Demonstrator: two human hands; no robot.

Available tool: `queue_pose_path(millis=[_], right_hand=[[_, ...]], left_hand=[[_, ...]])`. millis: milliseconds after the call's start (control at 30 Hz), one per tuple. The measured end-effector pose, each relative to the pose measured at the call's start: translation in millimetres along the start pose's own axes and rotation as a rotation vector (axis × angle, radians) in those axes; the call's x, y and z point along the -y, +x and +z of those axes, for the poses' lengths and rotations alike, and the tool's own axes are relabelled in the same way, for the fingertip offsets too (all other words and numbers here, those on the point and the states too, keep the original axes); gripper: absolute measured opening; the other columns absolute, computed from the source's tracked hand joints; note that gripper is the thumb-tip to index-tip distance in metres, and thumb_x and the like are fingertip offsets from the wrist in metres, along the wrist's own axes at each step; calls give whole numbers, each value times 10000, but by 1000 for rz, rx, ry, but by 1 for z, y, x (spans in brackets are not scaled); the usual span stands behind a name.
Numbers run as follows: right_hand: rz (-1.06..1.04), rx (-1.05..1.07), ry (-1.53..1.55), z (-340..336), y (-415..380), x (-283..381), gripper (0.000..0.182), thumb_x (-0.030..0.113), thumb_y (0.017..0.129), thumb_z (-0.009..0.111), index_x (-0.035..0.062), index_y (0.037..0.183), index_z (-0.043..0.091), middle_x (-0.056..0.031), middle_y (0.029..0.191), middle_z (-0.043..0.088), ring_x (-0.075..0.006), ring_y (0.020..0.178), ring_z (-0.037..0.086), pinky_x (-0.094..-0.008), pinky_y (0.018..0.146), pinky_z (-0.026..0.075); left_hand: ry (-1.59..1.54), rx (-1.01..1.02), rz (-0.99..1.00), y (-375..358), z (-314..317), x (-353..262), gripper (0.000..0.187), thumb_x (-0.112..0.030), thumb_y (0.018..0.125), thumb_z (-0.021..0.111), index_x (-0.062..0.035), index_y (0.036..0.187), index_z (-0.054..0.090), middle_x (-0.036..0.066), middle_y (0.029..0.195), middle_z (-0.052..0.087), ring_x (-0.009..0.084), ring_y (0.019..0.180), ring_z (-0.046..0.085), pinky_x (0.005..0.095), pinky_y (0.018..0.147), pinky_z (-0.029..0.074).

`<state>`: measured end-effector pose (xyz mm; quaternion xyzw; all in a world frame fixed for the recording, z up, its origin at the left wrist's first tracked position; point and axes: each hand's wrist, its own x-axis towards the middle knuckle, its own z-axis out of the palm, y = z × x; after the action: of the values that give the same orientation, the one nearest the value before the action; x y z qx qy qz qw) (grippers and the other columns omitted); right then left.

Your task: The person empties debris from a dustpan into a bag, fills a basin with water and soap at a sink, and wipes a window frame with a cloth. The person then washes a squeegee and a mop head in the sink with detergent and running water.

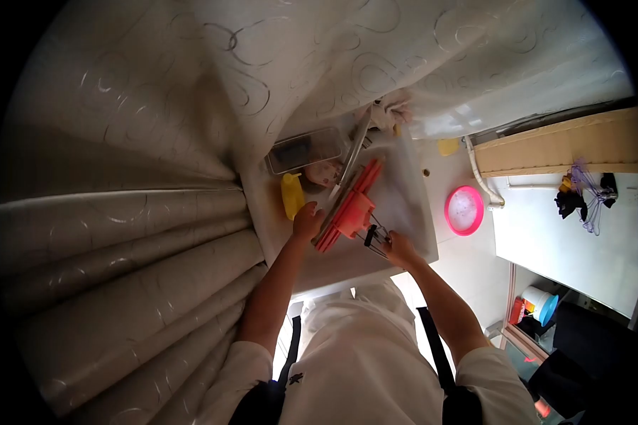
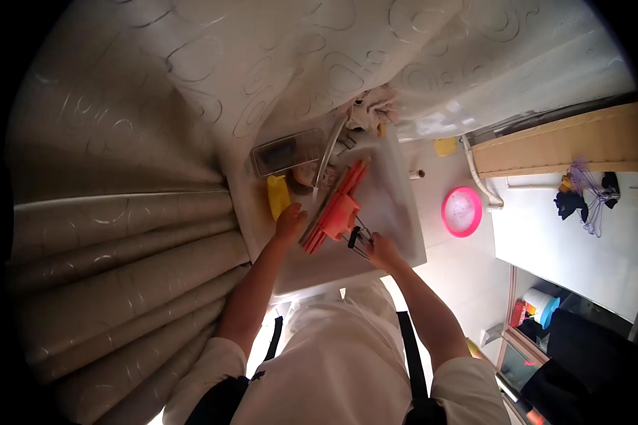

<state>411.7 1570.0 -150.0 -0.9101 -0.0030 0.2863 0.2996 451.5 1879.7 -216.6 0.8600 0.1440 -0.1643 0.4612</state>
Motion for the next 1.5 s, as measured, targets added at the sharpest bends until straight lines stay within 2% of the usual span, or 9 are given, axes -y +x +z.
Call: queue_pose_path(millis=[167, 267, 467, 567, 767, 900, 967, 1067, 1500], right_hand=[[-187, -94, -35, -27, -49, 35, 268, 174, 827, 661, 11, 1035, 616, -219, 818, 655, -411, 768, 648, -472, 681, 505], [-191, -116, 61, -9, -62, 37, 270, 158, 834, 664, 25, 1065, 624, -222, 831, 654, -395, 776, 653, -452, 684, 507], [-256, -137, 92, 10, -85, 31, 263, 184, 859, 651, 48, 1082, 623, -200, 847, 647, -401, 795, 636, -469, 698, 502], [-270, -134, 58, 13, -89, 29, 260, 208, 870, 639, 74, 1093, 623, -183, 831, 633, -394, 793, 627, -474, 701, 498], [-240, -134, 49, 13, -90, 24, 258, 208, 865, 645, 81, 1089, 635, -172, 852, 642, -382, 813, 631, -469, 719, 499], [-223, -138, 91, 7, -87, 33, 254, 203, 857, 649, 77, 1077, 641, -172, 884, 650, -377, 827, 634, -464, 731, 504], [-212, -144, 90, 6, -87, 40, 257, 198, 855, 649, 76, 1080, 642, -173, 895, 653, -377, 833, 634, -464, 738, 506], [-223, -172, 73, 7, -86, 46, 251, 177, 848, 650, 68, 1075, 642, -180, 881, 647, -382, 818, 628, -461, 726, 500], [-209, -232, 112, 22, -94, 46, 243, 142, 832, 667, 44, 1052, 634, -191, 832, 632, -392, 773, 621, -450, 676, 490]], left_hand=[[-157, 10, 86, 14, -2, -37, 564, -353, 898, 592, -23, 1346, 499, 192, 1235, 618, 297, 1154, 590, 354, 953, 455], [-520, 95, 231, 18, -19, -67, 560, -384, 907, 601, -29, 1332, 521, 169, 1214, 629, 263, 1131, 599, 341, 945, 457], [-500, 255, 271, 15, -41, -94, 472, -344, 861, 699, -21, 1198, 627, 67, 1102, 673, 157, 1031, 607, 306, 934, 449], [-593, 373, 254, 24, -49, -92, 374, -195, 854, 706, -2, 1166, 635, 40, 1082, 664, 124, 981, 598, 278, 897, 454], [-596, 671, 67, 52, -50, -78, 339, -316, 886, 670, -54, 1101, 656, 0, 958, 645, 87, 861, 579, 293, 768, 452], [-487, 335, 177, 46, -41, -106, 339, -348, 954, 532, -60, 1094, 641, 51, 864, 639, 182, 815, 595, 334, 745, 452], [-173, 75, 417, 69, -7, -85, 288, -261, 964, 461, -46, 1069, 622, 171, 867, 672, 341, 831, 645, 436, 751, 476], [129, -189, 635, 65, -4, -96, 256, -223, 943, 461, -49, 1079, 590, 231, 849, 646, 429, 827, 619, 516, 715, 470], [130, -148, 603, 64, 4, -92, 208, -139, 863, 537, -55, 1019, 647, 202, 845, 654, 398, 824, 629, 506, 718, 471]])
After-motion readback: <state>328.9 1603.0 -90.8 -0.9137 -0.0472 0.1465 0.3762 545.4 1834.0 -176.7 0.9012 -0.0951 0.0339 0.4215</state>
